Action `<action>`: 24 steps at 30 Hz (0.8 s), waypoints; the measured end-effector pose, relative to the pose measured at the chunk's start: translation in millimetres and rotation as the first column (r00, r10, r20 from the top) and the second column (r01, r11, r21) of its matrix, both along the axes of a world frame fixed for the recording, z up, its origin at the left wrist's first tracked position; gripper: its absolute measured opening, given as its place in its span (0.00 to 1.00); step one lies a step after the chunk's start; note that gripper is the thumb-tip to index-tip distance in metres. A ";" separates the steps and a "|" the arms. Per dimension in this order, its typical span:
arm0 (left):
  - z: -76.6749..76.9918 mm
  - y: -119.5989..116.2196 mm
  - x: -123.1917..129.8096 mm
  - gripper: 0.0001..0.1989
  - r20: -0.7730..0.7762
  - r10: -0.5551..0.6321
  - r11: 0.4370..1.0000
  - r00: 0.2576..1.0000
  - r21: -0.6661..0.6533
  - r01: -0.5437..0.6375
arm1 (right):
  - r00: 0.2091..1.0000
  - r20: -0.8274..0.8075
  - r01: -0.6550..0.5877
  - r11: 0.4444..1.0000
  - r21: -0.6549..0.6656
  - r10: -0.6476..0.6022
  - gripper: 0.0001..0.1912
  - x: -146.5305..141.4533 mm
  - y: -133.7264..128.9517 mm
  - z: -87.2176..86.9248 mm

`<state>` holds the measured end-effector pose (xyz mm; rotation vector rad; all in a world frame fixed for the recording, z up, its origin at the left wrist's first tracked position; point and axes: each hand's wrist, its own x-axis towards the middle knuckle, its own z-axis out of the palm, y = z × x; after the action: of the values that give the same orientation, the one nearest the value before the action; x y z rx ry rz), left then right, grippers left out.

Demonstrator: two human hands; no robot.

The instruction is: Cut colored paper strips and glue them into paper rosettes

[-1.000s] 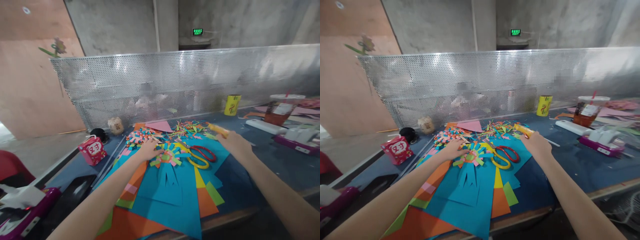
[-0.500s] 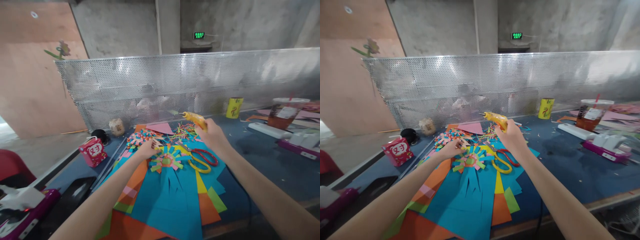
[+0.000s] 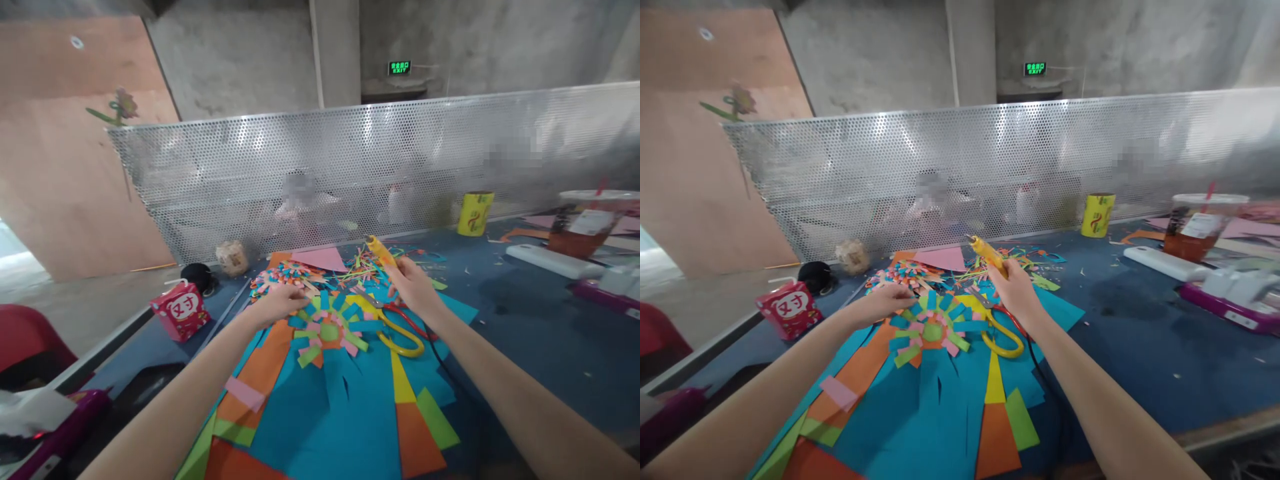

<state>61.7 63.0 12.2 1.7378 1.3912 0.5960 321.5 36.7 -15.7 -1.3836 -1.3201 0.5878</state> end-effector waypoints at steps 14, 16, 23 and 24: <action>-6.2 -70.7 -25.3 0.33 0.387 0.405 0.912 0.829 -0.244 -0.331 | 0.781 0.617 -0.096 0.958 0.270 -0.095 0.18 -22.4 -24.1 -1.1; -10.3 -74.6 -28.4 0.34 0.413 0.426 0.903 0.805 -0.252 -0.349 | 0.736 0.651 -0.124 0.908 0.399 -0.186 0.18 -25.5 -26.4 -0.9; -23.7 -71.4 -37.4 0.33 0.464 0.475 0.879 0.748 -0.297 -0.373 | 0.598 0.659 -0.266 0.662 0.700 -0.457 0.13 -26.7 -32.7 1.3; -24.5 -70.6 -37.9 0.32 0.469 0.470 0.881 0.747 -0.300 -0.366 | 0.571 0.672 -0.271 0.664 0.696 -0.472 0.13 -26.2 -32.9 1.2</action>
<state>23.8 -7.5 -12.3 0.9810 1.3736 1.0648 295.4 3.8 -14.4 -0.9743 -1.8749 -0.8296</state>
